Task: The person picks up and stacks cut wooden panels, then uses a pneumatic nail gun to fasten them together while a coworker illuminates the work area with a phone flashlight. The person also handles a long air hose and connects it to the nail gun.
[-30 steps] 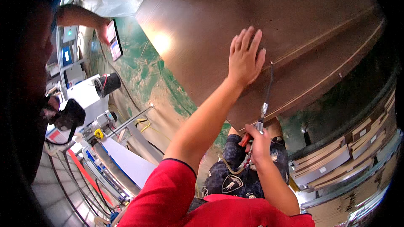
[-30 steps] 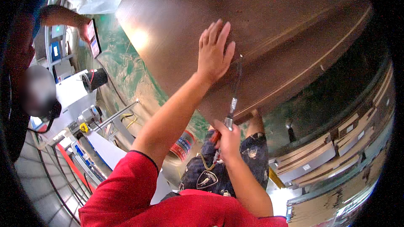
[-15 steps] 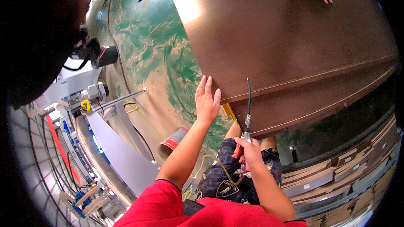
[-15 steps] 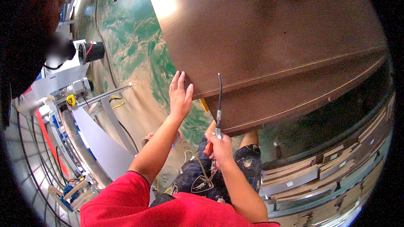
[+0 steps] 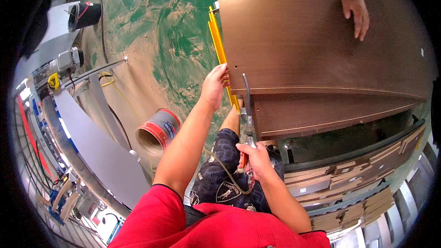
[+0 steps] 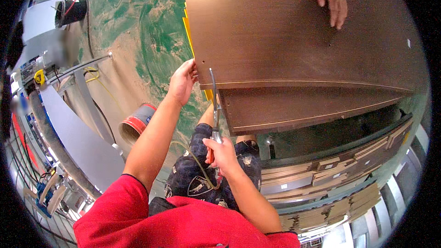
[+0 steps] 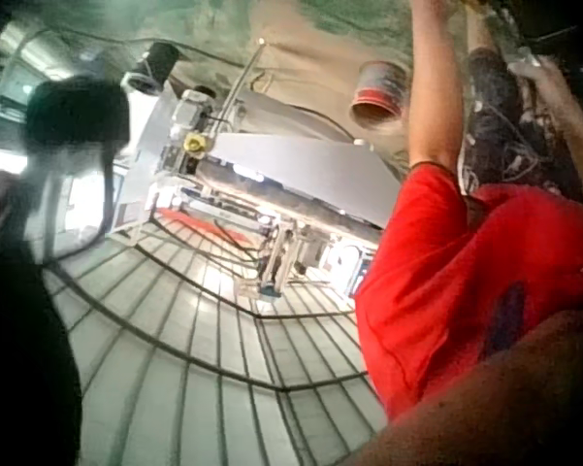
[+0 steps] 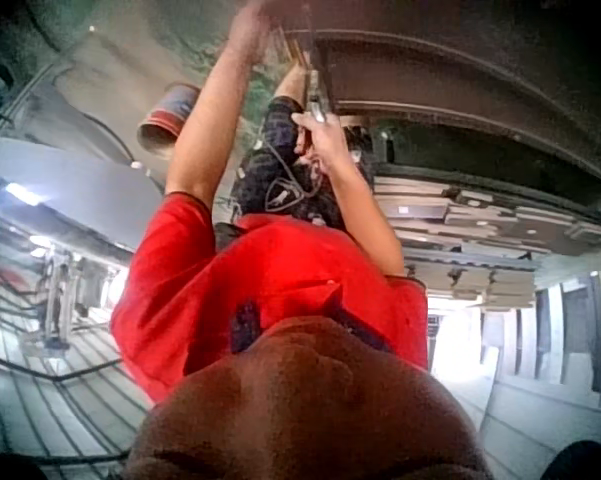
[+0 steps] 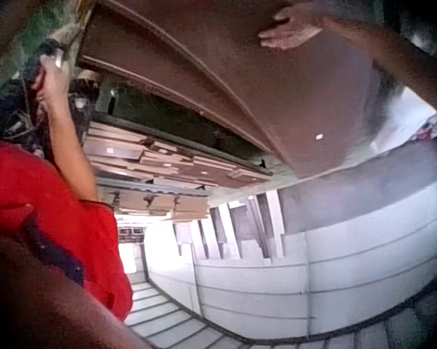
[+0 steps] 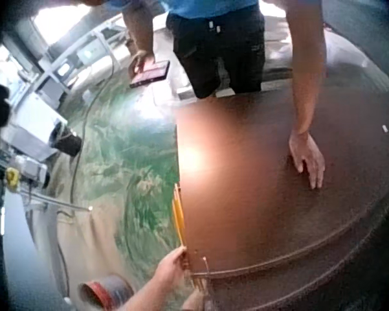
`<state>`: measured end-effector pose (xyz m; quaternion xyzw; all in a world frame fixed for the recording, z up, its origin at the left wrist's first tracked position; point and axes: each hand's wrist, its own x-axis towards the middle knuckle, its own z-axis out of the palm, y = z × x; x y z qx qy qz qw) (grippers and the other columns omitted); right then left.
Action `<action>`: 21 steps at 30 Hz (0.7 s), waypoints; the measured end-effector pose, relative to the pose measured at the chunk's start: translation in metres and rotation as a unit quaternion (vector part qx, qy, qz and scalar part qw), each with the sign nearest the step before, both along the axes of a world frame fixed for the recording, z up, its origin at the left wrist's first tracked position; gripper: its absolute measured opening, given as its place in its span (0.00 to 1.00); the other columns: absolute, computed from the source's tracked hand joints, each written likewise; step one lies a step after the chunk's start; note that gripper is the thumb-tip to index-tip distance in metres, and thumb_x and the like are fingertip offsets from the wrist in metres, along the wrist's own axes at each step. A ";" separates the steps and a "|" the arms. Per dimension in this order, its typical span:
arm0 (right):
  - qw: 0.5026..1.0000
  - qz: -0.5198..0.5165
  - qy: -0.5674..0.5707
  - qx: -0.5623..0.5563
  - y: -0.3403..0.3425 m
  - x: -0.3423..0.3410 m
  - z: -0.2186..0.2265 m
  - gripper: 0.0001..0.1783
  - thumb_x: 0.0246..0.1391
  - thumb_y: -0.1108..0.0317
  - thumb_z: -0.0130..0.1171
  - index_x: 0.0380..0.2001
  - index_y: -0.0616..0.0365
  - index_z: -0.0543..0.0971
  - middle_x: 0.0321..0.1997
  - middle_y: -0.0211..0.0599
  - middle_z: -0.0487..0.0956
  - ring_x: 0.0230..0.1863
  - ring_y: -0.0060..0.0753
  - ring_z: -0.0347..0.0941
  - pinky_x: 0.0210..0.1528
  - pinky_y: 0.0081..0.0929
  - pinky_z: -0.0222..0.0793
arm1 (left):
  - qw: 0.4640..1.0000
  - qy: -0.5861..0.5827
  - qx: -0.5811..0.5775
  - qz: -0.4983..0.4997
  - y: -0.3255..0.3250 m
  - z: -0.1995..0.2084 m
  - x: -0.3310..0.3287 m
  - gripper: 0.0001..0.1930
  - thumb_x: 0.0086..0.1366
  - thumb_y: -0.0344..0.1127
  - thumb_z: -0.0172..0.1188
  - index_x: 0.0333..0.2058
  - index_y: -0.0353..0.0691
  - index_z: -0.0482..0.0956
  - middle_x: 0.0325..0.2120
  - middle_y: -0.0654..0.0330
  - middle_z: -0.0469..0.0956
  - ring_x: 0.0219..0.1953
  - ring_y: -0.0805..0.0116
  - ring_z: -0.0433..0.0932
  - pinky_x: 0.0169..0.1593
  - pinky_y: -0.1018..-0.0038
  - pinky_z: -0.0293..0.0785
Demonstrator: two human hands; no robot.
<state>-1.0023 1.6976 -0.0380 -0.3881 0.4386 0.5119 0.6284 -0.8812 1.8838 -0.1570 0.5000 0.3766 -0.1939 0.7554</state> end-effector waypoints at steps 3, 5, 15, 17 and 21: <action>1.000 0.001 -0.002 -0.015 0.006 0.007 0.000 0.16 0.54 0.60 0.62 0.19 0.57 0.74 0.15 0.32 0.74 0.13 0.26 0.72 0.10 0.20 0.60 | 0.992 0.023 -0.122 -0.001 0.010 -0.018 -0.002 0.21 0.72 0.51 0.46 0.49 0.42 0.76 0.40 0.66 0.79 0.42 0.71 0.74 0.48 0.71 0.65; 1.000 0.010 -0.004 -0.023 0.013 0.011 0.000 0.15 0.54 0.61 0.62 0.20 0.58 0.74 0.15 0.34 0.74 0.12 0.26 0.71 0.11 0.20 0.60 | 0.986 0.038 -0.164 0.003 0.010 -0.034 -0.005 0.22 0.72 0.53 0.44 0.49 0.42 0.76 0.41 0.65 0.79 0.43 0.70 0.74 0.49 0.70 0.66; 0.999 -0.028 -0.002 -0.018 0.038 0.009 0.006 0.15 0.54 0.63 0.62 0.18 0.56 0.73 0.14 0.34 0.75 0.11 0.29 0.73 0.09 0.20 0.60 | 0.990 0.062 -0.118 -0.051 0.014 -0.009 0.018 0.29 0.72 0.59 0.41 0.54 0.41 0.74 0.52 0.63 0.77 0.53 0.67 0.72 0.58 0.68 0.63; 1.000 -0.027 0.002 -0.011 0.037 0.005 0.002 0.15 0.54 0.62 0.62 0.18 0.56 0.73 0.14 0.34 0.75 0.11 0.29 0.73 0.09 0.20 0.61 | 0.993 0.048 -0.097 -0.036 0.003 -0.001 0.017 0.28 0.71 0.61 0.42 0.53 0.43 0.74 0.48 0.64 0.76 0.50 0.69 0.71 0.55 0.67 0.63; 0.992 -0.120 -0.044 0.002 0.019 0.001 0.013 0.15 0.53 0.59 0.63 0.22 0.57 0.74 0.16 0.35 0.76 0.15 0.29 0.75 0.09 0.20 0.60 | 0.996 0.055 -0.052 -0.041 0.020 -0.024 -0.004 0.23 0.70 0.61 0.45 0.40 0.48 0.77 0.32 0.68 0.76 0.39 0.72 0.72 0.46 0.68 0.66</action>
